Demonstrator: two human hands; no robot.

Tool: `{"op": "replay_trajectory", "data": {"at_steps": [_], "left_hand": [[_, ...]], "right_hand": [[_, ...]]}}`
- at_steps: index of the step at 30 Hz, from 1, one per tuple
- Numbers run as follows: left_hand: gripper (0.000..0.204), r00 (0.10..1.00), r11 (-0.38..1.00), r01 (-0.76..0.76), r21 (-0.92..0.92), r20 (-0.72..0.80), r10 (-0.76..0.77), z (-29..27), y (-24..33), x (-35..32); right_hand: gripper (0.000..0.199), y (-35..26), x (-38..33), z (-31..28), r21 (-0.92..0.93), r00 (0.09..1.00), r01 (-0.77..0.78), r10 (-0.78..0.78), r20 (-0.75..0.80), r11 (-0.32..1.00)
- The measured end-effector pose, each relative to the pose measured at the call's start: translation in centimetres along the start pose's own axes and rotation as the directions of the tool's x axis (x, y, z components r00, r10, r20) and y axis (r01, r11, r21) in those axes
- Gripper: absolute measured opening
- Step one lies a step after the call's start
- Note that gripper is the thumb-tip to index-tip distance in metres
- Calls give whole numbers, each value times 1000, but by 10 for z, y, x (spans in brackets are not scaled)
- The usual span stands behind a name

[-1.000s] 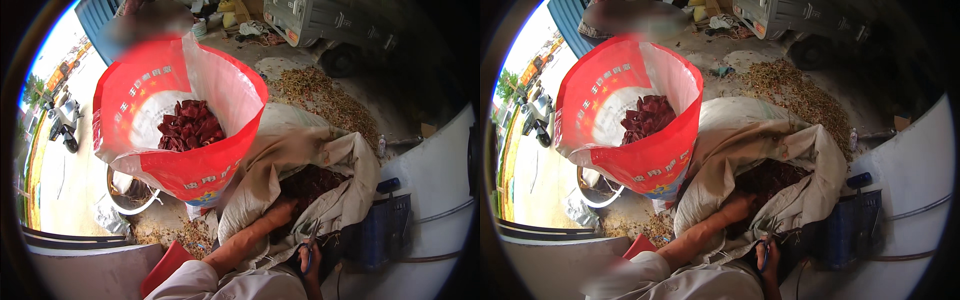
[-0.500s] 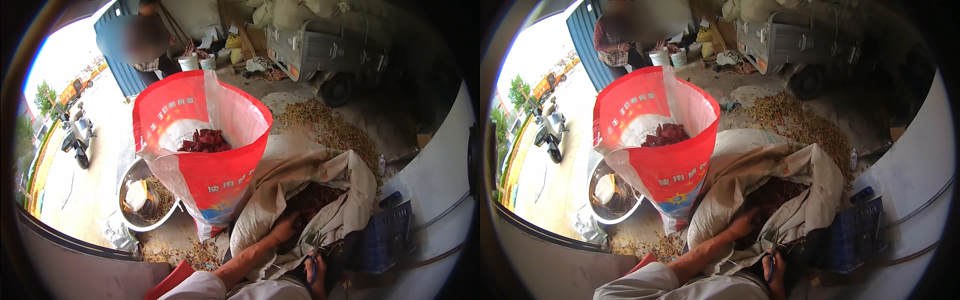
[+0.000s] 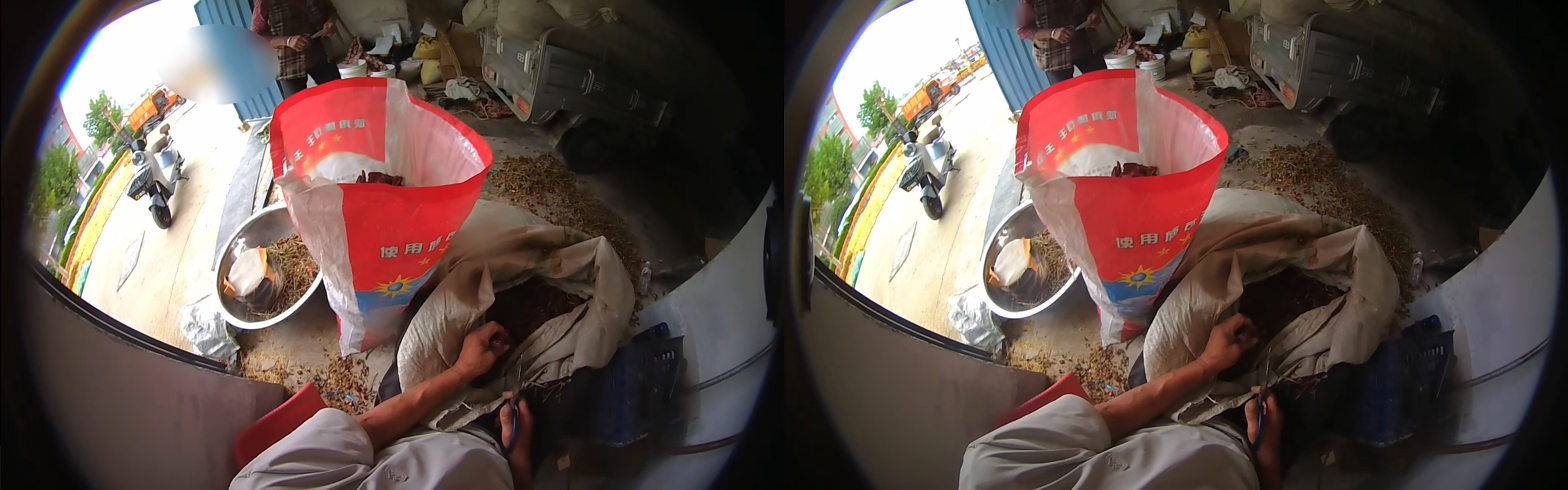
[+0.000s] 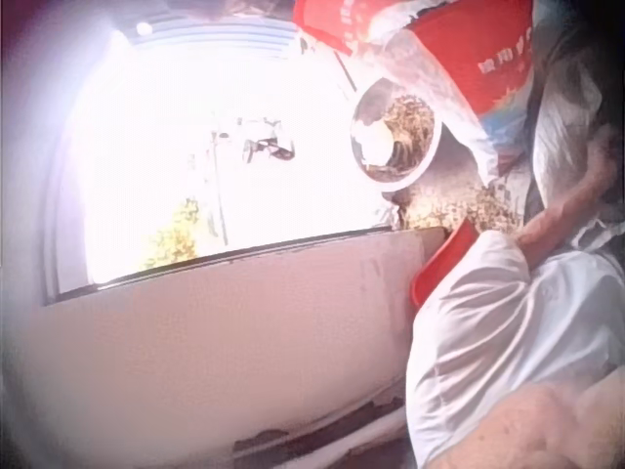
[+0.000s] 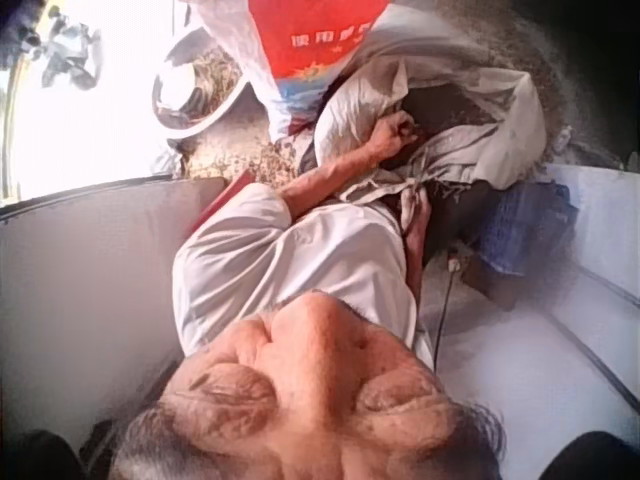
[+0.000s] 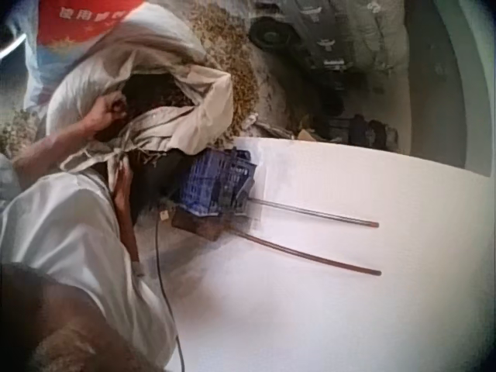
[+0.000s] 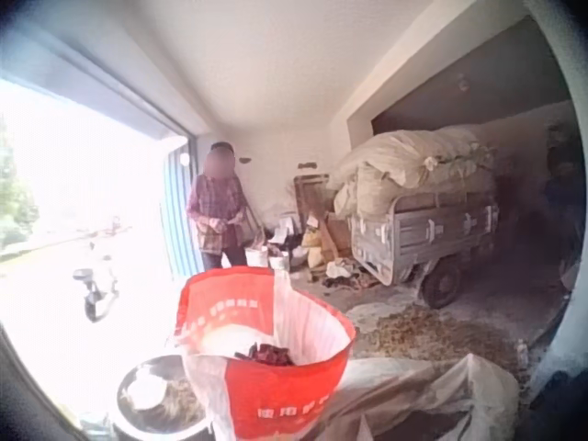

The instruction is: The person uses scissors to trim the stems off dried red chili peppers taken from a large sack and places the trimmed peppers into a red plastic bag. The person repeats this process throughout the clip.

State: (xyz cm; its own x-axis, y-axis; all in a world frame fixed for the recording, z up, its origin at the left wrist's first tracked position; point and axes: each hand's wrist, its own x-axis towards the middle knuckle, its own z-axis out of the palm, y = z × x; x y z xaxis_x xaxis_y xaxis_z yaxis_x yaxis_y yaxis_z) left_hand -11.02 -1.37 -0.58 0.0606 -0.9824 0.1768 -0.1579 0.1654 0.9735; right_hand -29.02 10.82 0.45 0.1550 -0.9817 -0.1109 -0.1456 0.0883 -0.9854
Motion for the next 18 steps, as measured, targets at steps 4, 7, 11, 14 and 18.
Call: {"op": "replay_trajectory", "data": {"at_steps": [4, 7, 11, 14, 18], "left_hand": [[28, 999, 986, -30, -162, -38, 24, 4, 20, -11], [29, 996, 960, 84, -265, 53, -73, 12, 21, -17], [23, 986, 983, 87, -159, 155, -62, 3, 23, -24], [22, 991, 999, 16, -44, 131, -10, 2, 31, -33], [20, 974, 934, -207, 291, -32, 226, -18, 31, -26]], "right_hand": [[50, -18, 8, 5, -82, 999, 32, -31, 16, 996], [49, -8, 16, 5, -20, 1000, 26, -27, -14, 999], [48, -20, 28, 9, 19, 999, 43, -42, -28, 999], [48, -18, 32, 7, -34, 998, 66, -67, -22, 997], [57, -11, 36, 7, 44, 1000, 14, -15, 3, 999]]}}
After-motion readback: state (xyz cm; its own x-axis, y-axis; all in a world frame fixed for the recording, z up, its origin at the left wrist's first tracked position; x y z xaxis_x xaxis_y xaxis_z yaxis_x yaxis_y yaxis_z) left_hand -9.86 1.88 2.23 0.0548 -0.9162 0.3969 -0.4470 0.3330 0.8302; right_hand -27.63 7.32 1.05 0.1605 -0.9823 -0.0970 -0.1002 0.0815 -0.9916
